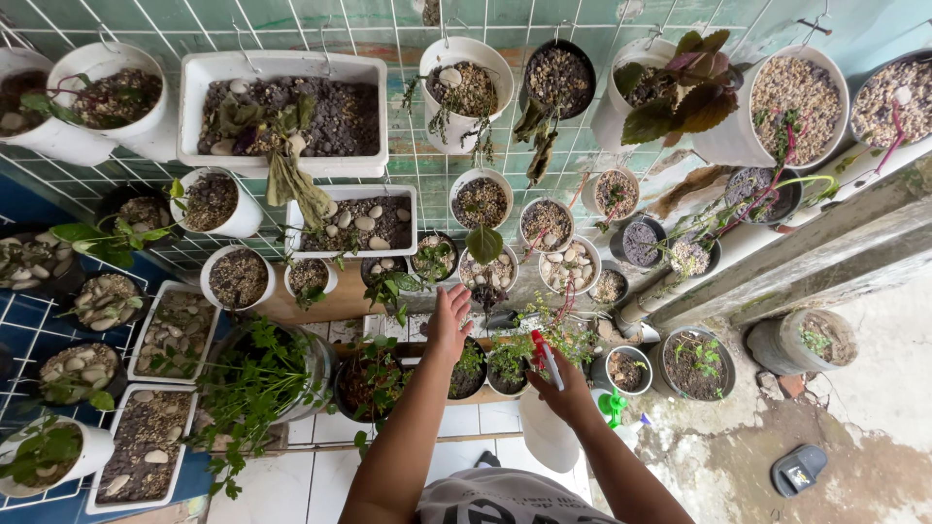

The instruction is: The person uses a white spray bottle to mist a collection of potted plants arranged on a wall-mounted wire grid and a lower wooden shelf. The person systematically moves from one plant to the next, spraying the leaves and soil of various green plants, including some with broad leaves and others with finer foliage.

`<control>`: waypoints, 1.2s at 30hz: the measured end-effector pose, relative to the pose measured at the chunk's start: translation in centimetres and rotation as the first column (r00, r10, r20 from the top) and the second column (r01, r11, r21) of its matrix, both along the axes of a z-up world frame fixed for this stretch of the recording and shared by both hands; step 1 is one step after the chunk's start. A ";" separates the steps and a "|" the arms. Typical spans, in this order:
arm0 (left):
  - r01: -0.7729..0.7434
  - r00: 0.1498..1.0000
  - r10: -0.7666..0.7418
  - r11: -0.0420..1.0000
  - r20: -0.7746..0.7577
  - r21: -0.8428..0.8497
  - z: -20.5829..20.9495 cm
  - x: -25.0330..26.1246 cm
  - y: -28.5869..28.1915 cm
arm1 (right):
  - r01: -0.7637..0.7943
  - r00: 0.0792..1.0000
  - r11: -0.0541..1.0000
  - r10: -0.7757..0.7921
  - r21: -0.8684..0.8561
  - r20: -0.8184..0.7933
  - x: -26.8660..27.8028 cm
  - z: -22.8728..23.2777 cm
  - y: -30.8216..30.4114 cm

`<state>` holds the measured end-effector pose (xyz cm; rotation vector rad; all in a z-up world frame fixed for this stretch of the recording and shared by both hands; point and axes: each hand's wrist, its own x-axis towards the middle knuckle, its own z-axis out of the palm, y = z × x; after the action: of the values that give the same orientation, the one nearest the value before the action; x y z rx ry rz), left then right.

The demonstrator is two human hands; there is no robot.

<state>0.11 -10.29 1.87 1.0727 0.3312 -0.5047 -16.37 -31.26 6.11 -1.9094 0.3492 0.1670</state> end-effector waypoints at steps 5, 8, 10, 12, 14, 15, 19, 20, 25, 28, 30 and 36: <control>0.003 0.993 -0.008 0.999 0.118 0.042 1.0 2.7 -0.5 | -0.012 0.998 0.994 0.020 -0.113 0.065 0.8 4.7 0.8; -0.034 0.989 0.024 0.997 0.146 0.066 1.5 4.6 -1.4 | -0.003 0.990 0.996 0.016 -0.092 0.139 1.4 7.1 1.2; -0.077 0.983 0.078 0.997 0.164 -0.015 1.8 5.6 -1.9 | 0.003 0.985 0.997 0.009 -0.073 0.171 1.8 8.2 1.5; -0.114 0.978 0.120 0.992 0.170 -0.049 1.9 6.4 -2.4 | 0.015 0.984 0.998 -0.004 -0.060 0.177 2.1 9.2 1.7; -0.144 0.975 0.148 0.989 0.168 -0.038 1.8 7.2 -2.7 | -0.042 0.964 0.999 0.037 0.014 0.262 1.9 10.1 2.0; -0.158 0.974 0.165 0.986 0.156 -0.052 1.6 7.7 -2.8 | -0.073 0.951 0.996 0.055 0.049 0.303 1.9 10.5 2.1; -0.163 0.978 0.174 0.982 0.119 -0.100 0.5 8.7 -3.7 | -0.106 0.936 0.990 0.068 0.091 0.345 1.7 11.9 2.8; -0.151 0.980 0.164 0.982 0.116 -0.110 0.4 8.7 -4.0 | -0.106 0.937 0.991 0.072 0.084 0.342 1.7 11.9 2.9; -0.088 0.994 0.097 0.985 0.052 -0.147 1.0 8.2 -4.9 | -0.084 0.966 0.995 0.095 -0.055 0.242 1.9 10.2 2.5; -0.075 0.995 0.090 0.968 0.050 -0.241 0.7 8.1 -4.8 | -0.111 0.969 0.993 0.115 -0.029 0.219 2.1 9.3 2.2; -0.072 0.995 0.089 0.961 0.051 -0.268 -0.1 8.5 -4.7 | -0.136 0.965 0.991 0.130 0.012 0.226 1.9 9.1 2.0; -0.124 0.983 0.117 0.991 0.141 0.041 -3.3 11.8 -4.6 | -0.105 0.981 0.994 0.107 -0.021 0.161 2.2 10.1 2.3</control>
<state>11.87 -14.93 -1.48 1.1219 0.2857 -0.3136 -14.12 -29.00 16.19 -1.9402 0.1395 0.0792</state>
